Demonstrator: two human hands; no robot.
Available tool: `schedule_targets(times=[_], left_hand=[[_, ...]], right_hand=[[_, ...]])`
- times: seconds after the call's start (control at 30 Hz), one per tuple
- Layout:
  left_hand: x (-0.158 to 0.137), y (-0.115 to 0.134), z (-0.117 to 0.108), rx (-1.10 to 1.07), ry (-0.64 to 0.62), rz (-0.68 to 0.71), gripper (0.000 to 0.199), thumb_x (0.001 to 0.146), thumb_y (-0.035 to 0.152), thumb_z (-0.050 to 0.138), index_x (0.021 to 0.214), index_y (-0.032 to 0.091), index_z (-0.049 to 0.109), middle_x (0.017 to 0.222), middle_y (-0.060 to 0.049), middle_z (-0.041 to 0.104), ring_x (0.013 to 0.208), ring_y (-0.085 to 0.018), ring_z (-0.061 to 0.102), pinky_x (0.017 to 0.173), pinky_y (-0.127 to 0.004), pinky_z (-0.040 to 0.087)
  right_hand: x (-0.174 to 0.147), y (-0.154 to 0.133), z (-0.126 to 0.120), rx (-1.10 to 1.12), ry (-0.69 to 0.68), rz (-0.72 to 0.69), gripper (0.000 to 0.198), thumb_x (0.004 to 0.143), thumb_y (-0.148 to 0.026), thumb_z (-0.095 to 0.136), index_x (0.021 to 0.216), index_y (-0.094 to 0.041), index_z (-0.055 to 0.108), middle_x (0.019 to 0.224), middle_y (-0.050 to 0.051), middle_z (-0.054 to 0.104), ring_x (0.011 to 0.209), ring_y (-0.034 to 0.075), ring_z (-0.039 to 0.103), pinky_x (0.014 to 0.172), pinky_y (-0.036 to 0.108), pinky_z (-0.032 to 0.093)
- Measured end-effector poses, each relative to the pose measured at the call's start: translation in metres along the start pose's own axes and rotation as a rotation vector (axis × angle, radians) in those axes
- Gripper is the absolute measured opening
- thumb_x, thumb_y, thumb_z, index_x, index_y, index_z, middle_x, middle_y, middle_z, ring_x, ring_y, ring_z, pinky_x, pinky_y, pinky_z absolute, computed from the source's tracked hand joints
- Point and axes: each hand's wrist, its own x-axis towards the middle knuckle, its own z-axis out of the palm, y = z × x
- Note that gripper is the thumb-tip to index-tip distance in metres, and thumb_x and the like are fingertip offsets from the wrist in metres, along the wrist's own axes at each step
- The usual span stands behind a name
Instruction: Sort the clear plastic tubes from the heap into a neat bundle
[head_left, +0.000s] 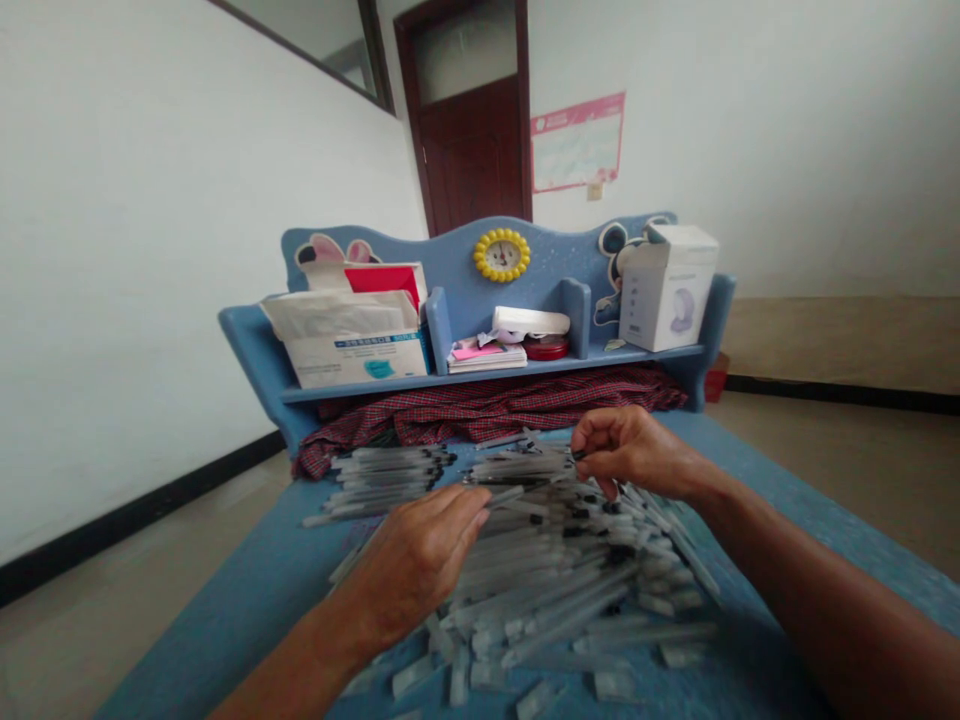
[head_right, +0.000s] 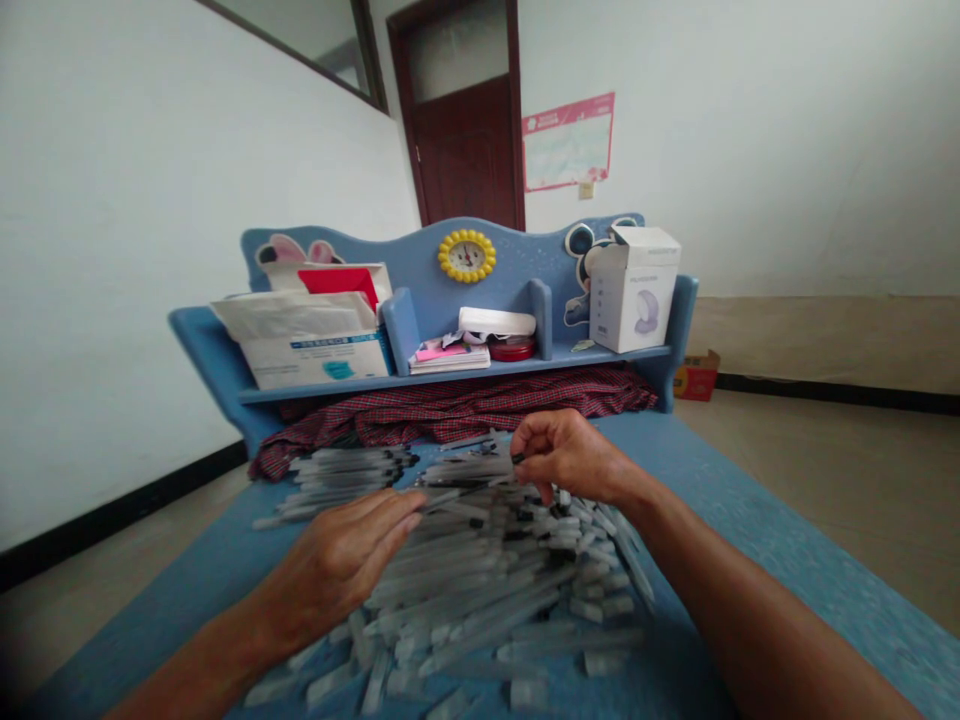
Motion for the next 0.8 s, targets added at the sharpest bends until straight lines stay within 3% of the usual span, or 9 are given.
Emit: schedule_targets(times=[0.3,0.47,0.63,0.73,0.8], left_hand=[[-0.004,-0.037,-0.014,0.142,-0.065,-0.108,0.034,0.092,0.026,0.033,0.094,0.012,0.064,0.086,-0.009,0.071,0.077,-0.019,0.068,0.069,-0.028,0.054],[-0.010,-0.051,-0.013,0.221,-0.108,-0.235,0.034,0.090,0.028,0.034,0.093,0.014,0.065,0.087,-0.009,0.072,0.076,-0.020,0.068,0.070,-0.031,0.055],[-0.009,-0.045,-0.011,0.243,-0.146,-0.200,0.032,0.093,0.024,0.034,0.093,0.014,0.063,0.087,-0.008,0.072,0.075,-0.021,0.069,0.069,-0.031,0.056],[-0.007,-0.042,-0.013,0.243,-0.149,-0.187,0.031,0.094,0.024,0.033,0.094,0.012,0.062,0.086,-0.009,0.072,0.075,-0.022,0.069,0.068,-0.032,0.056],[-0.006,-0.041,-0.013,0.251,-0.157,-0.191,0.030,0.094,0.024,0.034,0.094,0.013,0.062,0.088,-0.009,0.071,0.077,-0.021,0.069,0.070,-0.032,0.056]], right_hand=[[0.000,0.000,-0.020,-0.069,0.200,-0.067,0.021,0.063,-0.020,0.068,0.076,-0.015,0.052,0.047,-0.005,0.057,0.035,0.007,0.049,0.035,0.017,0.027],[0.005,0.013,0.000,-0.115,0.206,-0.078,0.016,0.065,-0.020,0.063,0.075,-0.016,0.051,0.047,-0.007,0.054,0.037,0.010,0.053,0.036,0.018,0.031],[0.005,0.019,0.020,-0.422,0.178,-0.158,0.005,0.071,-0.017,0.055,0.075,-0.017,0.057,0.052,-0.006,0.053,0.042,0.007,0.050,0.041,0.017,0.034],[0.003,0.011,0.009,-0.605,0.266,-0.175,0.009,0.073,-0.019,0.055,0.077,-0.016,0.062,0.052,-0.005,0.054,0.045,0.007,0.047,0.044,0.017,0.031],[0.001,0.005,-0.004,-0.700,0.244,-0.124,0.010,0.072,-0.019,0.056,0.075,-0.015,0.065,0.052,-0.004,0.055,0.046,0.008,0.047,0.044,0.018,0.030]])
